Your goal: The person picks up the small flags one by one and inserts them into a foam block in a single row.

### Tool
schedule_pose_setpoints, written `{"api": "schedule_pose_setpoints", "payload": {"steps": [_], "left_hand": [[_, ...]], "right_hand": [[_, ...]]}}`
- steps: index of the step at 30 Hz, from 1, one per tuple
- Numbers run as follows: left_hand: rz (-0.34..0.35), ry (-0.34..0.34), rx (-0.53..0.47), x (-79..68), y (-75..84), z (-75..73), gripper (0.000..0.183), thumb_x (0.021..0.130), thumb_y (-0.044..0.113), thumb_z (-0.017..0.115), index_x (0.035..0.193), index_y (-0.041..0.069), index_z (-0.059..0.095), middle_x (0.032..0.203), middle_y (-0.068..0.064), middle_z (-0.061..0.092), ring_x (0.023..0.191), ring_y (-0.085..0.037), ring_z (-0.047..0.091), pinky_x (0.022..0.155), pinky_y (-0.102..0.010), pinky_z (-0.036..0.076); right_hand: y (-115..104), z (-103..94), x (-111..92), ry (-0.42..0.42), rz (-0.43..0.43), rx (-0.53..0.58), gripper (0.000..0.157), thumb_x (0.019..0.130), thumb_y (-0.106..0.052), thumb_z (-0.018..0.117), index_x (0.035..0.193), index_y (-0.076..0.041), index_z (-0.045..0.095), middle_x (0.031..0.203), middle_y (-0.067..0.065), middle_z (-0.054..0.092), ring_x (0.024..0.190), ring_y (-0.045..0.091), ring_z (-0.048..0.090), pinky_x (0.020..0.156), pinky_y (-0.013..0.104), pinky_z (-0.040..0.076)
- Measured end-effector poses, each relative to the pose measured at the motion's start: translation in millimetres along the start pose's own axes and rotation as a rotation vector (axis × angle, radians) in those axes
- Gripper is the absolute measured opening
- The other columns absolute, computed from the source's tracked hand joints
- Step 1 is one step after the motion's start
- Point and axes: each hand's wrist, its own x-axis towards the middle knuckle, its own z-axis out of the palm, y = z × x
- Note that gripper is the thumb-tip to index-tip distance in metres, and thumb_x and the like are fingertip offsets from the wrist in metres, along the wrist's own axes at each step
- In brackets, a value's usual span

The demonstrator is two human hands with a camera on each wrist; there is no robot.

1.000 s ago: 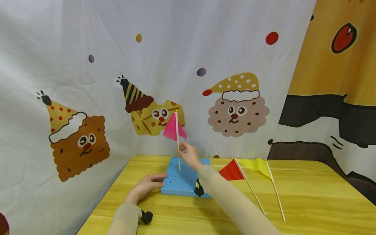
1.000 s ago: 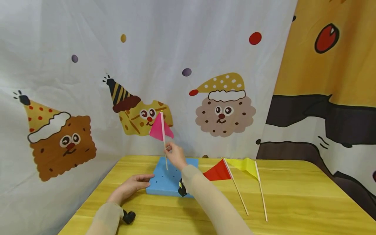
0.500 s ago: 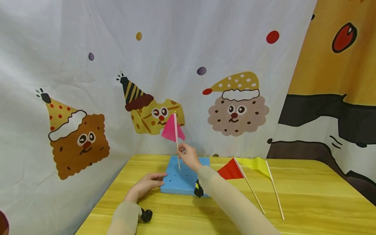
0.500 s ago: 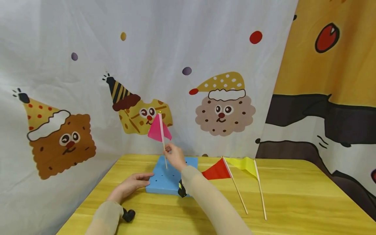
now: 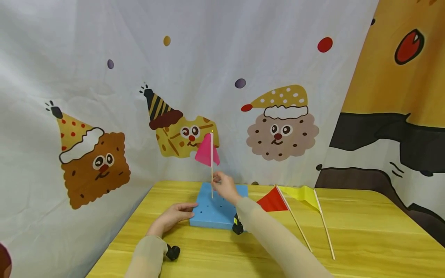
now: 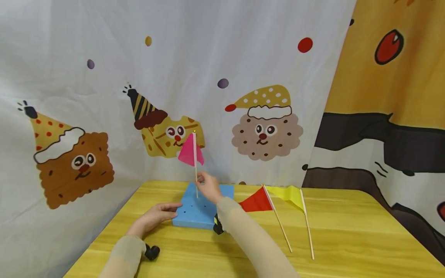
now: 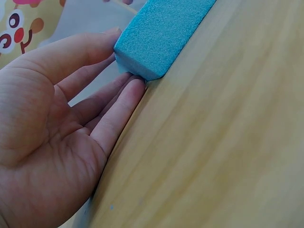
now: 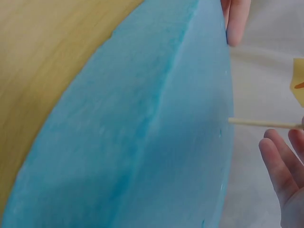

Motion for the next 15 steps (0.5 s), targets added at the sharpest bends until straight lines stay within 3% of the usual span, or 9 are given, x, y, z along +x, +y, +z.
{"api": "schedule_pose_setpoints", "payload": {"steps": [8, 15], "left_hand": [[-0.008, -0.006, -0.006, 0.7, -0.6, -0.2, 0.049, 0.095, 0.020, 0.065, 0.141, 0.007, 0.053, 0.147, -0.019, 0.042, 0.135, -0.039, 0.036, 0.106, -0.046, 0.038], [-0.015, -0.012, -0.003, 0.4, -1.8, 0.3, 0.049, 0.095, 0.020, 0.064, 0.141, 0.008, 0.052, 0.147, -0.019, 0.041, 0.135, -0.039, 0.037, 0.105, -0.046, 0.040]], "right_hand": [[12, -19.3, -11, -0.041, 0.020, 0.045, 0.023, 0.095, -0.011, 0.063, 0.119, -0.009, 0.062, 0.099, 0.007, 0.066, 0.080, 0.029, 0.069, 0.054, 0.035, 0.057], [16, -62.5, -36, -0.075, 0.032, 0.096, 0.018, 0.093, -0.009, 0.065, 0.111, -0.005, 0.064, 0.099, 0.010, 0.067, 0.085, 0.040, 0.067, 0.058, 0.050, 0.057]]}}
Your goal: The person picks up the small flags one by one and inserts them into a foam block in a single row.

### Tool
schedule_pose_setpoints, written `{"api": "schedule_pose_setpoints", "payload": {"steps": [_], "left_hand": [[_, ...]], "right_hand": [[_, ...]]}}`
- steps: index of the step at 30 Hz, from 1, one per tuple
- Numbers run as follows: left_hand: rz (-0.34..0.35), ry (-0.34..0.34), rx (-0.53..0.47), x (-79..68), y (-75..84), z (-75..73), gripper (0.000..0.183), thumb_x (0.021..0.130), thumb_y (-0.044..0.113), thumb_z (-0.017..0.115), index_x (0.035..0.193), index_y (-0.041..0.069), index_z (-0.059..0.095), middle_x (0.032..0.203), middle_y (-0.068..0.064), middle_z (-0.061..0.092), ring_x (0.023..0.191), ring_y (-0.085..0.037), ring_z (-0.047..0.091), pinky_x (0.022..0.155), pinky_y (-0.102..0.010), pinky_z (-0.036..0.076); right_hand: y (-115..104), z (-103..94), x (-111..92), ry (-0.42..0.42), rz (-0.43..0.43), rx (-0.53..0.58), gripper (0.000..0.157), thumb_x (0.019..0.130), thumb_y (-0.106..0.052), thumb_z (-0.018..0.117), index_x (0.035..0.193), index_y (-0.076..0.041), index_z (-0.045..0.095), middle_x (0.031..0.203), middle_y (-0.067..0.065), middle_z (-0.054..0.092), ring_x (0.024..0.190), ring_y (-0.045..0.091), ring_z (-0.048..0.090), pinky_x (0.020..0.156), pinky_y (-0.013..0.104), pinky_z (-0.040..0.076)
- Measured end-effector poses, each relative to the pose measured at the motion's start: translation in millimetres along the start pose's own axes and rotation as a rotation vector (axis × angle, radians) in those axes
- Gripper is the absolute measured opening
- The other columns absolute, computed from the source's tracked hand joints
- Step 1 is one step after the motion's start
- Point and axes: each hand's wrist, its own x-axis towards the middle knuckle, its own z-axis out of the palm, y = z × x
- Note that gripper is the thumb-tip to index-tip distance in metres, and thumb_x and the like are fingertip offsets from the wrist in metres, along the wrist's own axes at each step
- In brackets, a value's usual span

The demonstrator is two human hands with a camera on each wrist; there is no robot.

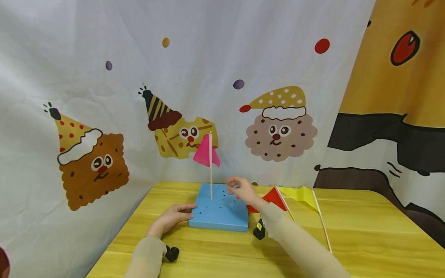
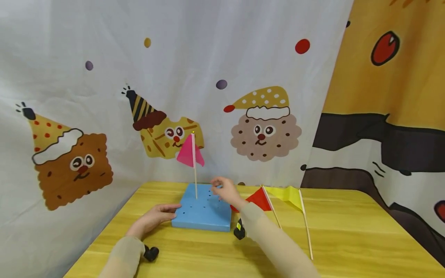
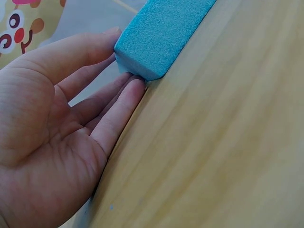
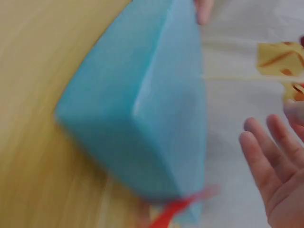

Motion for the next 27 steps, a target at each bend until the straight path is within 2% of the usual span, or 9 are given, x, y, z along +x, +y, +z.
{"api": "schedule_pose_setpoints", "payload": {"steps": [4, 7, 11, 16, 21, 27], "left_hand": [[-0.003, 0.002, -0.003, 1.0, -0.8, 0.5, 0.049, 0.095, 0.020, 0.065, 0.141, 0.008, 0.053, 0.147, -0.019, 0.041, 0.135, -0.039, 0.037, 0.105, -0.045, 0.040], [-0.011, 0.003, -0.008, 0.9, -0.9, 0.5, 0.049, 0.095, 0.021, 0.065, 0.141, 0.009, 0.053, 0.148, -0.018, 0.041, 0.136, -0.039, 0.036, 0.106, -0.045, 0.039], [-0.010, -0.001, -0.007, 1.2, -0.3, 0.4, 0.050, 0.095, 0.021, 0.065, 0.141, 0.008, 0.052, 0.148, -0.017, 0.040, 0.136, -0.039, 0.035, 0.106, -0.047, 0.039], [-0.003, 0.003, -0.002, 1.1, 2.0, -1.5, 0.051, 0.095, 0.021, 0.065, 0.142, 0.008, 0.052, 0.149, -0.017, 0.040, 0.136, -0.038, 0.035, 0.107, -0.048, 0.038], [-0.010, 0.004, 0.008, 0.5, 2.4, -1.4, 0.052, 0.094, 0.022, 0.066, 0.142, 0.008, 0.051, 0.148, -0.018, 0.041, 0.135, -0.039, 0.036, 0.107, -0.047, 0.037], [-0.007, 0.004, 0.000, 1.7, 0.7, 1.6, 0.051, 0.095, 0.021, 0.065, 0.142, 0.006, 0.051, 0.148, -0.018, 0.040, 0.135, -0.039, 0.035, 0.106, -0.045, 0.039]], "right_hand": [[7, -32.0, -23, 0.021, 0.040, 0.037, 0.021, 0.092, -0.009, 0.066, 0.113, -0.004, 0.064, 0.105, 0.015, 0.065, 0.091, 0.043, 0.064, 0.064, 0.052, 0.056], [15, -56.2, -39, 0.043, 0.066, 0.037, 0.026, 0.093, -0.009, 0.066, 0.118, -0.003, 0.063, 0.109, 0.016, 0.064, 0.094, 0.038, 0.064, 0.068, 0.055, 0.055], [25, -89.3, -56, 0.047, 0.111, 0.034, 0.031, 0.094, -0.012, 0.065, 0.123, -0.001, 0.060, 0.110, 0.015, 0.064, 0.093, 0.030, 0.065, 0.070, 0.050, 0.057], [38, -125.7, -76, -0.001, 0.175, 0.060, 0.036, 0.094, -0.011, 0.064, 0.125, 0.005, 0.057, 0.113, 0.024, 0.060, 0.095, 0.038, 0.064, 0.076, 0.052, 0.056], [50, -148.9, -97, -0.044, 0.230, 0.031, 0.040, 0.095, -0.014, 0.064, 0.124, 0.011, 0.055, 0.113, 0.027, 0.060, 0.092, 0.040, 0.064, 0.074, 0.049, 0.057], [61, -163.7, -111, -0.027, 0.315, -0.023, 0.040, 0.095, -0.014, 0.063, 0.123, 0.013, 0.055, 0.109, 0.023, 0.064, 0.087, 0.033, 0.065, 0.067, 0.040, 0.058]]}}
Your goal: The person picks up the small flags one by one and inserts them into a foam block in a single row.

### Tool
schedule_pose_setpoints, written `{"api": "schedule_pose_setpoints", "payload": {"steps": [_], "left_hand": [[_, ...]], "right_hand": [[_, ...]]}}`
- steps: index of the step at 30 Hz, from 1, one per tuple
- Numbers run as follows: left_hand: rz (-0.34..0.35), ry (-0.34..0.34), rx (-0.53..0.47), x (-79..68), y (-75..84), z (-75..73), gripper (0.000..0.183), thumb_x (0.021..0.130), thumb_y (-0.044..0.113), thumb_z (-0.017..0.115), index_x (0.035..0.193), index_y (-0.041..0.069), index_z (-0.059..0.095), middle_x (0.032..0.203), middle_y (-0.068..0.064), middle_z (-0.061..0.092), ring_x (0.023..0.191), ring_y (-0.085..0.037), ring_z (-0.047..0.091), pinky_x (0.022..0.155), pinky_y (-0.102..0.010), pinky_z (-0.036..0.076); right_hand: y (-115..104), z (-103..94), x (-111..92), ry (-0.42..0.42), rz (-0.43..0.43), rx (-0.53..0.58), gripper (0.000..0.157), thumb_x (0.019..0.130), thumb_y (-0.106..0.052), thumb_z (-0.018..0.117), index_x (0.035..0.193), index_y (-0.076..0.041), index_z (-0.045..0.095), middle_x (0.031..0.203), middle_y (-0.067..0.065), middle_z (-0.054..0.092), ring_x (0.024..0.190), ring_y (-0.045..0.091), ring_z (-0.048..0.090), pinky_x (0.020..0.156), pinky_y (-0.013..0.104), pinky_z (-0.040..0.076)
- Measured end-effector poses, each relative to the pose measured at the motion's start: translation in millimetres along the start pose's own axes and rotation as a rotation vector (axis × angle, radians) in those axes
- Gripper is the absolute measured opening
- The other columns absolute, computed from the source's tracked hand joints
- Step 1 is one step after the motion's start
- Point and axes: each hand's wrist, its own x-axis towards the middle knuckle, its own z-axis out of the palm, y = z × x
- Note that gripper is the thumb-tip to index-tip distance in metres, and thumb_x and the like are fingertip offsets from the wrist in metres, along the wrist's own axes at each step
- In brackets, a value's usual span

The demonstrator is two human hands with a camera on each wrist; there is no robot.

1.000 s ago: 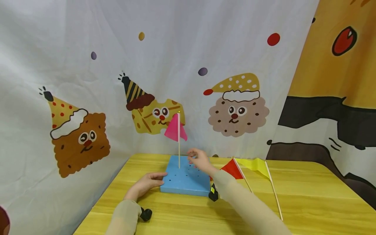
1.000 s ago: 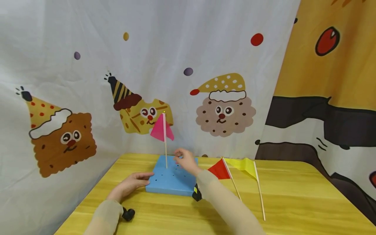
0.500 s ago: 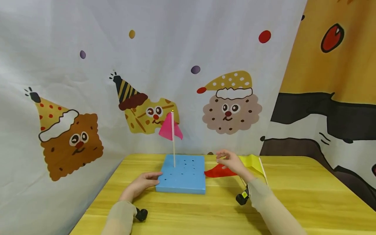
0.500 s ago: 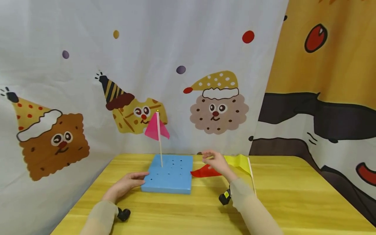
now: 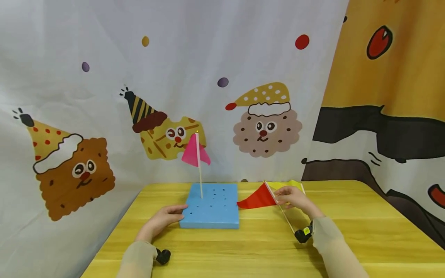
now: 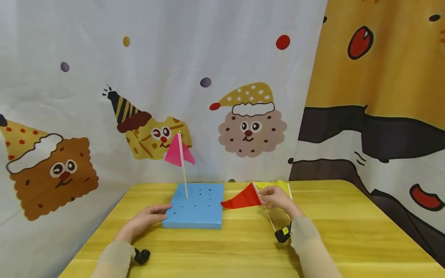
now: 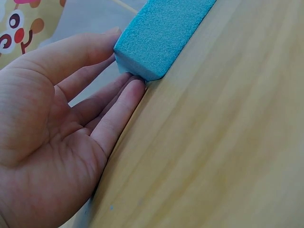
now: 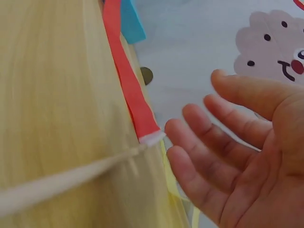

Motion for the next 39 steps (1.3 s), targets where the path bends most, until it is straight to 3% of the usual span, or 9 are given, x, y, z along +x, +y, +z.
{"api": "schedule_pose_setpoints", "payload": {"steps": [10, 14, 18, 28, 39], "left_hand": [[-0.017, -0.012, -0.013, 0.4, 1.1, -0.6, 0.052, 0.096, 0.020, 0.064, 0.142, 0.004, 0.049, 0.149, -0.018, 0.039, 0.136, -0.040, 0.034, 0.105, -0.044, 0.040], [-0.022, -0.013, -0.013, 0.6, 2.1, -1.6, 0.052, 0.095, 0.021, 0.064, 0.143, 0.005, 0.049, 0.149, -0.018, 0.040, 0.137, -0.039, 0.034, 0.106, -0.045, 0.039], [-0.039, -0.034, -0.024, 0.5, 2.3, -1.5, 0.054, 0.096, 0.023, 0.063, 0.144, 0.005, 0.048, 0.150, -0.020, 0.038, 0.137, -0.041, 0.032, 0.106, -0.047, 0.039], [-0.036, -0.043, -0.021, 0.5, 3.0, -3.3, 0.053, 0.097, 0.022, 0.062, 0.144, 0.004, 0.047, 0.150, -0.021, 0.036, 0.137, -0.042, 0.031, 0.104, -0.045, 0.041], [-0.032, -0.037, -0.028, 0.1, 3.7, -1.5, 0.054, 0.096, 0.020, 0.062, 0.144, 0.002, 0.046, 0.150, -0.022, 0.036, 0.137, -0.043, 0.030, 0.105, -0.045, 0.041]], "right_hand": [[6, 0.1, -12, 0.070, 0.212, -0.007, 0.022, 0.090, -0.011, 0.065, 0.100, 0.009, 0.067, 0.070, 0.008, 0.065, 0.058, 0.016, 0.061, 0.055, 0.033, 0.056], [9, 5.2, -13, 0.099, 0.261, -0.048, 0.014, 0.086, -0.009, 0.068, 0.084, 0.004, 0.066, 0.063, 0.008, 0.061, 0.052, 0.016, 0.057, 0.049, 0.030, 0.053], [13, 9.5, -14, 0.111, 0.306, -0.094, 0.016, 0.084, -0.011, 0.073, 0.076, -0.001, 0.063, 0.062, 0.007, 0.057, 0.049, 0.015, 0.052, 0.046, 0.027, 0.049], [16, 21.7, -10, 0.131, 0.284, -0.178, 0.048, 0.075, -0.012, 0.080, 0.051, -0.014, 0.038, 0.047, -0.001, 0.031, 0.042, 0.012, 0.025, 0.038, 0.024, 0.032], [17, 22.2, -8, 0.179, 0.267, -0.220, 0.041, 0.075, -0.010, 0.074, 0.050, -0.014, 0.042, 0.046, -0.001, 0.037, 0.041, 0.012, 0.032, 0.037, 0.024, 0.036]]}}
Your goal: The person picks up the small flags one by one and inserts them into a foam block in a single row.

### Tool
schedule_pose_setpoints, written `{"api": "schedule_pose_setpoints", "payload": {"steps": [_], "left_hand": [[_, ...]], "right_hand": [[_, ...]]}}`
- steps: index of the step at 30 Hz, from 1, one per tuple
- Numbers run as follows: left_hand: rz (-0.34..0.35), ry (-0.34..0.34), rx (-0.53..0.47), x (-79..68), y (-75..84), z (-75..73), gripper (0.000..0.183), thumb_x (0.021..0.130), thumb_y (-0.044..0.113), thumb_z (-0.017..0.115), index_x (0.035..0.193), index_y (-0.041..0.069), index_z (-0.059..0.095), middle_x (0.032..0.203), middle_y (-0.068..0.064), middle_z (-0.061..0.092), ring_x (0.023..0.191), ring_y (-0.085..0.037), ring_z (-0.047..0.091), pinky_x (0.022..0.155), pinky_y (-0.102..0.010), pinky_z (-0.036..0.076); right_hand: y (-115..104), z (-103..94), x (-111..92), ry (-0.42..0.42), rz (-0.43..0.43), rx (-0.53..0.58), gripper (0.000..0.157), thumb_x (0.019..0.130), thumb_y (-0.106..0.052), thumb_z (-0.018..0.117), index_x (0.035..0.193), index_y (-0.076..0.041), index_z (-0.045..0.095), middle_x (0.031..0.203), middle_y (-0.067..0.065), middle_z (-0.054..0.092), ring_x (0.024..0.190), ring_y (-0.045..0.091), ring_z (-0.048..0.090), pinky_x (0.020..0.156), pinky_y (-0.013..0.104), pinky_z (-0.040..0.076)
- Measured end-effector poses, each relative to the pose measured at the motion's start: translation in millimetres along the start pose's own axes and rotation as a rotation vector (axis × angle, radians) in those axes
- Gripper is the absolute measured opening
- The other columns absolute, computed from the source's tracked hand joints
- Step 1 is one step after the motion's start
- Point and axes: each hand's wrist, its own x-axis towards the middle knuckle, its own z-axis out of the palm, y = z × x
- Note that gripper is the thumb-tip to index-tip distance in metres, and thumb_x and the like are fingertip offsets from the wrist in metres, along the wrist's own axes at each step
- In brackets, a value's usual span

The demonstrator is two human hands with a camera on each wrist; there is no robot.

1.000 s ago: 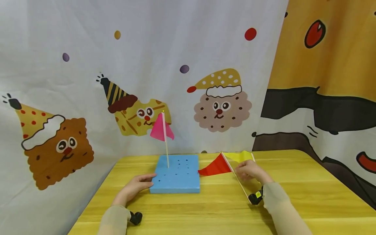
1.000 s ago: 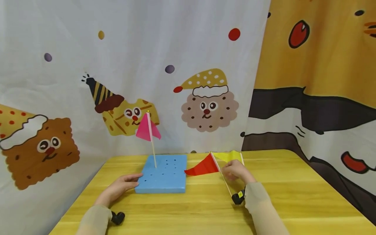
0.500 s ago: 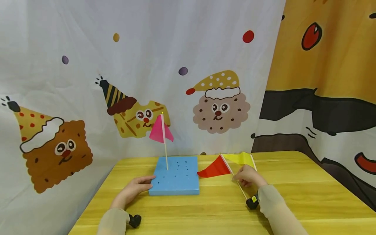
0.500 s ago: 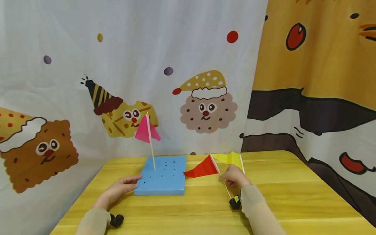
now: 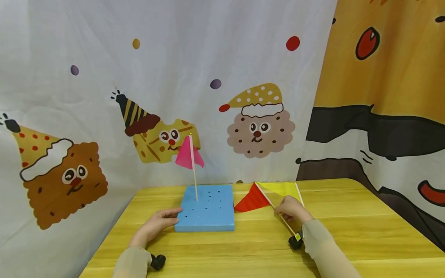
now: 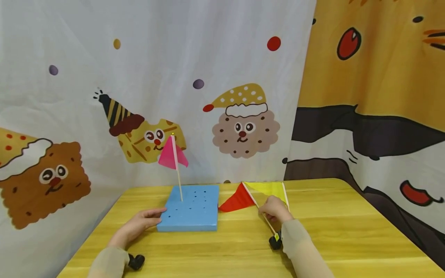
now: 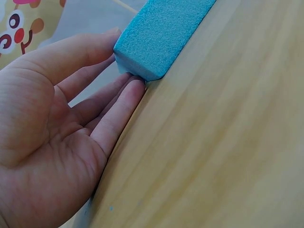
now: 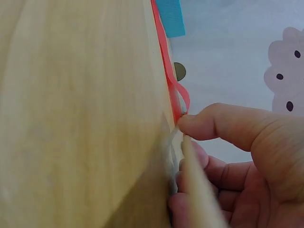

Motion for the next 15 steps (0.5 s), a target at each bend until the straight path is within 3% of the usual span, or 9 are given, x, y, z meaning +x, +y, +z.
{"api": "schedule_pose_setpoints", "payload": {"steps": [8, 15], "left_hand": [[-0.004, -0.007, 0.007, 0.6, 1.8, -1.9, 0.054, 0.096, 0.021, 0.062, 0.144, 0.002, 0.046, 0.150, -0.022, 0.036, 0.137, -0.044, 0.029, 0.104, -0.045, 0.041], [-0.004, 0.000, -0.002, 0.0, 0.0, -0.2, 0.053, 0.097, 0.020, 0.062, 0.144, 0.002, 0.046, 0.150, -0.023, 0.036, 0.137, -0.043, 0.030, 0.104, -0.045, 0.041]], "right_hand": [[-2.4, -5.1, -2.1, -0.017, 0.014, 0.064, 0.017, 0.081, -0.012, 0.069, 0.067, -0.003, 0.063, 0.057, 0.008, 0.061, 0.044, 0.016, 0.053, 0.041, 0.026, 0.044], [-0.5, -6.3, -1.4, -0.097, 0.020, 0.215, 0.019, 0.086, -0.015, 0.069, 0.092, 0.003, 0.065, 0.063, 0.007, 0.058, 0.053, 0.021, 0.064, 0.047, 0.029, 0.053]]}}
